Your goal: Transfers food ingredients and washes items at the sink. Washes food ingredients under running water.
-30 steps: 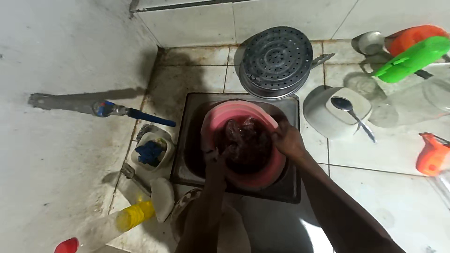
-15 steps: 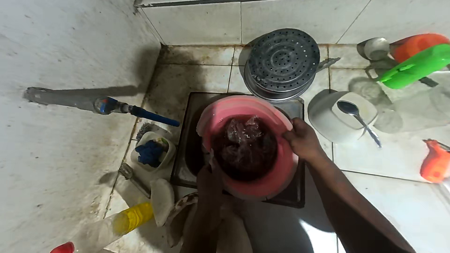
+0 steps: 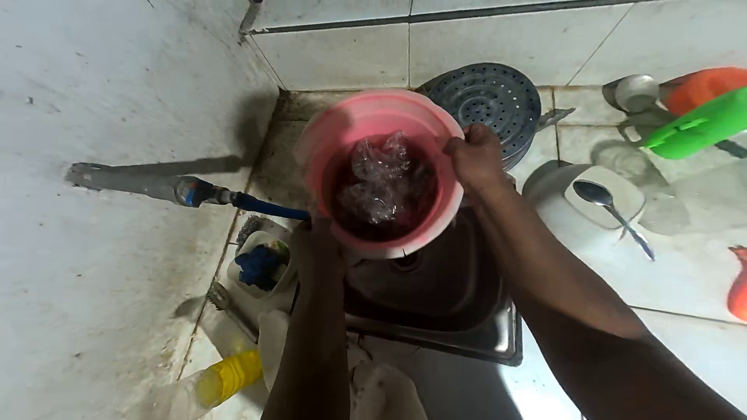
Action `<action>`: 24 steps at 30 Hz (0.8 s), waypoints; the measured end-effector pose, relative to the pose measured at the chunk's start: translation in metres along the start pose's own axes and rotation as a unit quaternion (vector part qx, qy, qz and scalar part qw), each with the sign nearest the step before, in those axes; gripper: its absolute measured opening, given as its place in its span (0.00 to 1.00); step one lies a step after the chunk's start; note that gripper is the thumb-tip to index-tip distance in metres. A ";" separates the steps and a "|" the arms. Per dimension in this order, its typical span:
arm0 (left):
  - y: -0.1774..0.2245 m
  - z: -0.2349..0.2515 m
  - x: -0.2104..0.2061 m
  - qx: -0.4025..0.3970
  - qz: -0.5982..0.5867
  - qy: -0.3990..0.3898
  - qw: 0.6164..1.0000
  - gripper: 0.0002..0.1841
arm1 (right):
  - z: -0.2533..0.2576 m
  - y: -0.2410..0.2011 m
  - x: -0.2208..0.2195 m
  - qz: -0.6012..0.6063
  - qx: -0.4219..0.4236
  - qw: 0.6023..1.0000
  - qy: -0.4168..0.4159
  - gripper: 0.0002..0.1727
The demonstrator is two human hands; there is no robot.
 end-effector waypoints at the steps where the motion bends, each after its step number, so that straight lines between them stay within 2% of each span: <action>1: -0.003 0.007 -0.002 0.001 -0.015 0.013 1.000 0.13 | 0.008 0.002 -0.006 0.001 -0.010 1.000 0.016 0.09; 4: -0.009 0.016 -0.013 -0.008 -0.125 0.044 0.991 0.10 | 0.024 0.003 -0.024 0.020 -0.045 0.996 0.079 0.09; 6: -0.004 0.010 -0.026 -0.038 -0.248 -0.015 0.968 0.11 | 0.028 -0.003 -0.039 0.025 -0.081 0.990 0.110 0.11; 8: -0.002 -0.001 -0.034 -0.040 -0.289 -0.084 0.953 0.17 | 0.032 -0.014 -0.053 0.024 -0.116 0.984 0.130 0.15; 11: -0.010 -0.029 -0.022 -0.043 -0.205 -0.126 0.970 0.20 | 0.044 -0.030 -0.072 0.015 -0.135 0.980 0.142 0.17; 12: -0.011 -0.038 -0.013 -0.071 -0.165 -0.144 0.973 0.22 | 0.047 -0.035 -0.077 0.011 -0.134 0.981 0.137 0.17; 14: -0.001 -0.053 0.014 -0.184 -0.073 -0.151 0.968 0.27 | 0.050 -0.043 -0.085 0.019 -0.120 0.984 0.127 0.18; 17: 0.032 -0.062 0.065 -0.335 0.037 -0.074 0.939 0.26 | 0.041 -0.035 -0.089 0.066 -0.062 0.986 0.138 0.29; 19: 0.064 -0.058 0.091 -0.378 0.107 -0.010 0.919 0.28 | 0.018 -0.016 -0.089 0.121 0.018 0.979 0.163 0.29; 21: 0.096 -0.042 0.103 -0.398 0.203 0.038 0.894 0.32 | -0.016 0.020 -0.104 0.114 0.058 0.987 0.099 0.26; 22: 0.113 -0.033 0.103 -0.413 0.258 0.057 0.872 0.32 | -0.033 0.043 -0.116 0.090 0.047 0.994 0.045 0.25; 24: 0.143 -0.020 0.096 -0.434 0.366 0.088 0.818 0.24 | -0.068 0.093 -0.137 -0.014 -0.016 0.997 -0.069 0.28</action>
Point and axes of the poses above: each hand's wrist, its own z-axis towards the middle knuckle, its own x-axis out of the back of the hand, y = z × x, the point moved 9 cm from there along z, towards the middle knuckle, and after that the axes turned 8 degrees about -z, right-handed, at the moved point
